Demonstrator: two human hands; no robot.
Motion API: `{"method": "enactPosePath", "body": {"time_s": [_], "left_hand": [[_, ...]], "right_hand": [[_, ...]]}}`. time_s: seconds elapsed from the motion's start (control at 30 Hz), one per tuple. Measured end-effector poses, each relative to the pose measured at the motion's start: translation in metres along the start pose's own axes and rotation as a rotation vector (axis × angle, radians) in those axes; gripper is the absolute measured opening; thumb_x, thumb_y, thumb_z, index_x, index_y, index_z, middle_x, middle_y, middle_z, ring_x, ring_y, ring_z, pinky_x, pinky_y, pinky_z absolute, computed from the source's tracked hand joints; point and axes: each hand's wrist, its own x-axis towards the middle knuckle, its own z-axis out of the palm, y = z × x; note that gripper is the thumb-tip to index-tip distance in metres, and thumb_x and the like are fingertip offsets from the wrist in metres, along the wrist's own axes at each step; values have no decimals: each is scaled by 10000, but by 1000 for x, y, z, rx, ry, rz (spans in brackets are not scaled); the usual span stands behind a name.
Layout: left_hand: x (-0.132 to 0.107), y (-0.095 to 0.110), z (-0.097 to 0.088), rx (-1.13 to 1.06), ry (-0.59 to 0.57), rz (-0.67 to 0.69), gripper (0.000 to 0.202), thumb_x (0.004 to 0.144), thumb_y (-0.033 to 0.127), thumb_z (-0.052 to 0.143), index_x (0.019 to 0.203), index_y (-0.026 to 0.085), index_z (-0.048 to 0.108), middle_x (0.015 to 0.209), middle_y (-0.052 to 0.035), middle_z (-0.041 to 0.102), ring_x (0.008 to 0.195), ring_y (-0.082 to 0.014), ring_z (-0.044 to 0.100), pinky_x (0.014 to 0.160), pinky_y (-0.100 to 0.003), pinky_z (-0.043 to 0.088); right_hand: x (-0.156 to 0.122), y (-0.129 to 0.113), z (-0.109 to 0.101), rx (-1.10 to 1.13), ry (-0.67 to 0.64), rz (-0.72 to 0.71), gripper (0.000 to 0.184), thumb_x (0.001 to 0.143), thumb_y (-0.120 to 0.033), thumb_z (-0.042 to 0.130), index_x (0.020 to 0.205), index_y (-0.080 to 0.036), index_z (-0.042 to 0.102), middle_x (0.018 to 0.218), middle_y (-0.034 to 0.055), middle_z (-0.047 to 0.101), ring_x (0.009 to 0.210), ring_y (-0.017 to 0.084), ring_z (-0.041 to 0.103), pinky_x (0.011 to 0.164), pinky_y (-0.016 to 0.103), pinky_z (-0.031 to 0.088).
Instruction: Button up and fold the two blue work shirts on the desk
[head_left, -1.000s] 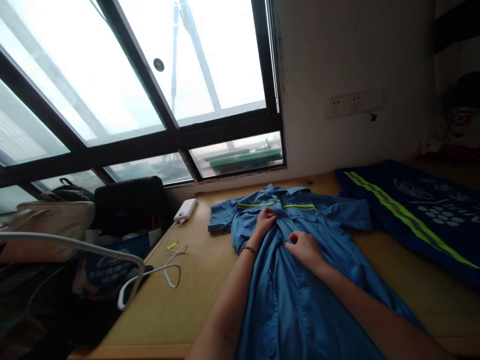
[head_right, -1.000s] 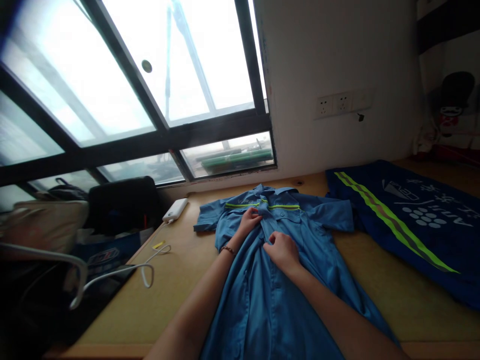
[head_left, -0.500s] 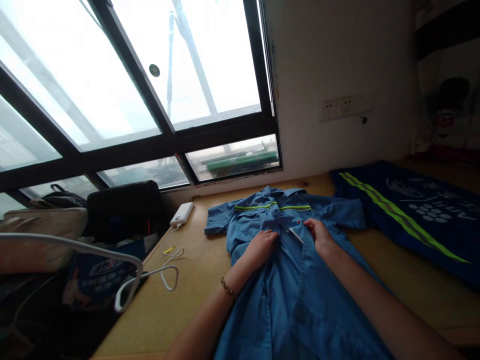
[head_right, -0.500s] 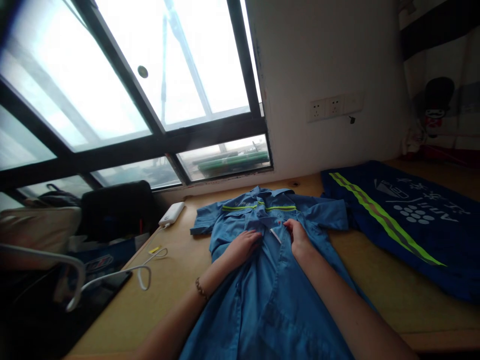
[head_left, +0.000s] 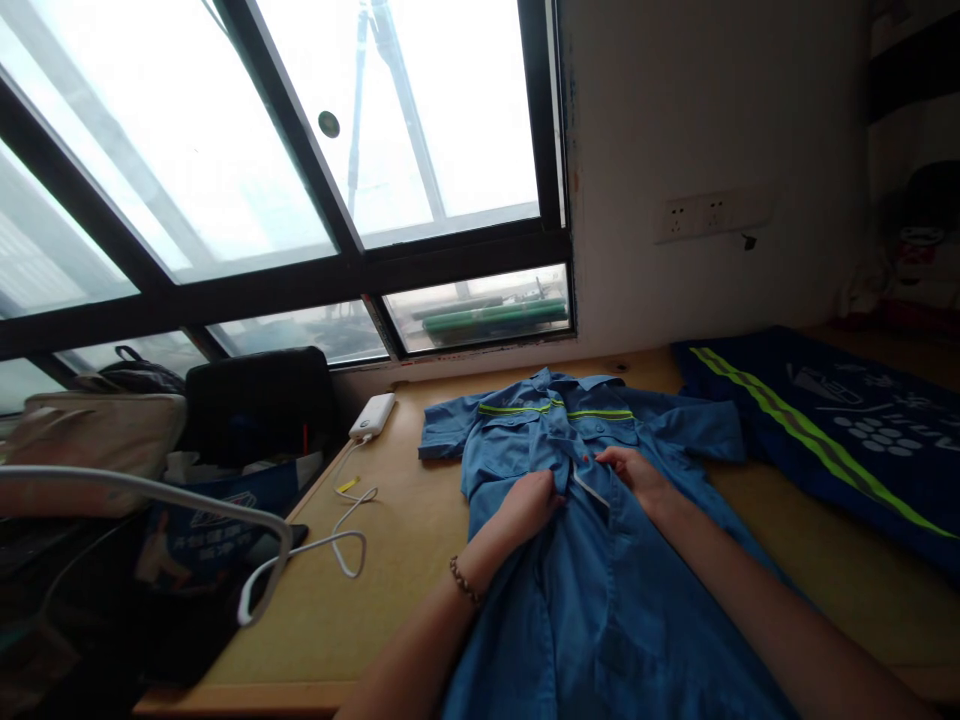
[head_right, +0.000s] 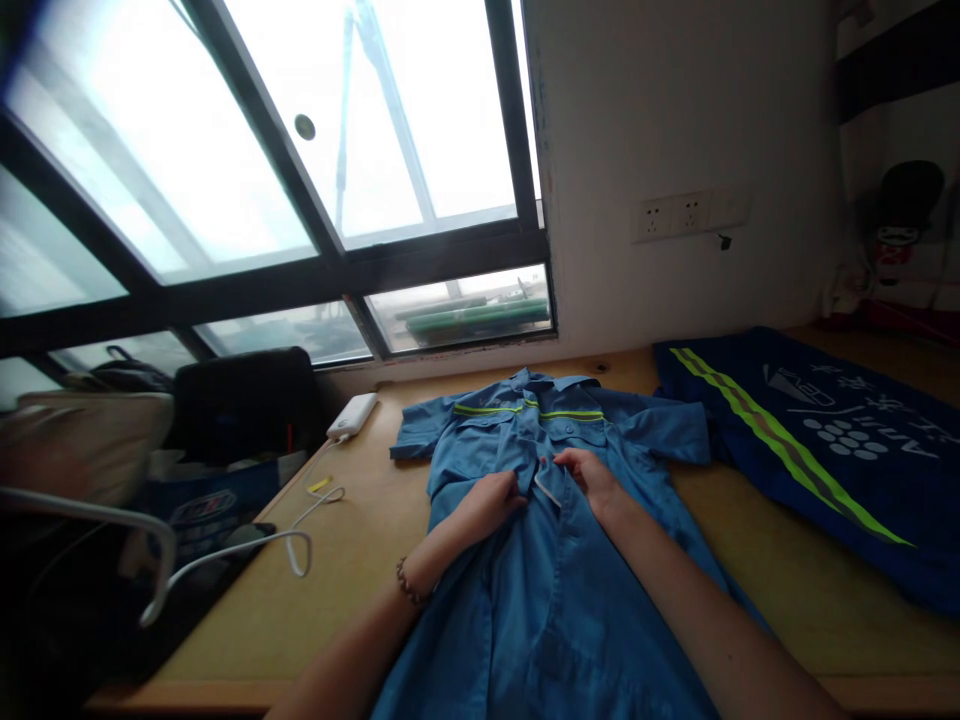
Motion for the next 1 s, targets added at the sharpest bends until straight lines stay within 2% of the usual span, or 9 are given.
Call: {"method": "enactPosePath", "body": {"time_s": [0.1,0.17,0.23,0.33,0.5,0.67,0.87,1.0], "left_hand": [[3,6,3,-474,-63,-183,198,700,336,580,663,171,477,534,-6,548,479,-138,528,473,-239,412],[5,11,5,-801,-117,-317,239,704,369,581,699,158,469,526,-11,567,429,-122,531,430,-224,420],[5,15,5,-1031,-119,-394,257,673,335,634,717,136,477,580,-44,606,473,-124,577,466,-219,461],[4,18,5,-1217,-96,-450,246,636,235,685,736,106,501,654,-92,637,575,-150,630,564,-228,510],[2,21,6,-1345,-39,-507,194,636,126,671,736,87,510,716,-139,652,693,-203,652,669,-259,532],[3,19,5,-1338,26,-452,177,664,164,661,743,84,525,739,-140,658,683,-193,653,664,-254,535],[4,14,7,-1295,-57,-362,219,643,213,687,719,102,514,683,-110,656,664,-199,652,614,-258,536],[3,17,10,-1288,-22,-335,231,655,248,681,741,105,521,709,-108,658,669,-189,652,621,-246,532]], "right_hand": [[2,9,5,114,-107,148,156,695,-146,451,709,-124,604,543,14,599,483,102,542,545,205,441],[3,13,7,133,-164,190,149,711,-158,453,687,-123,596,543,14,599,487,101,544,546,202,440],[2,15,8,135,-188,210,151,720,-172,458,673,-121,592,549,21,603,512,109,558,569,209,450],[2,12,5,146,-140,224,129,708,-171,485,695,-119,601,561,20,616,526,110,568,588,209,458],[-1,4,1,163,-132,243,185,709,-164,465,772,-97,625,567,33,636,538,123,584,568,212,459],[-5,2,4,119,-126,173,215,717,-164,442,769,-85,636,586,46,647,527,120,580,536,206,445],[-5,5,5,74,-76,101,175,718,-162,476,756,-97,634,598,44,645,522,113,577,514,201,449],[-4,5,3,28,-157,23,119,682,-142,529,729,-101,631,618,42,646,535,107,582,509,192,458]]}}
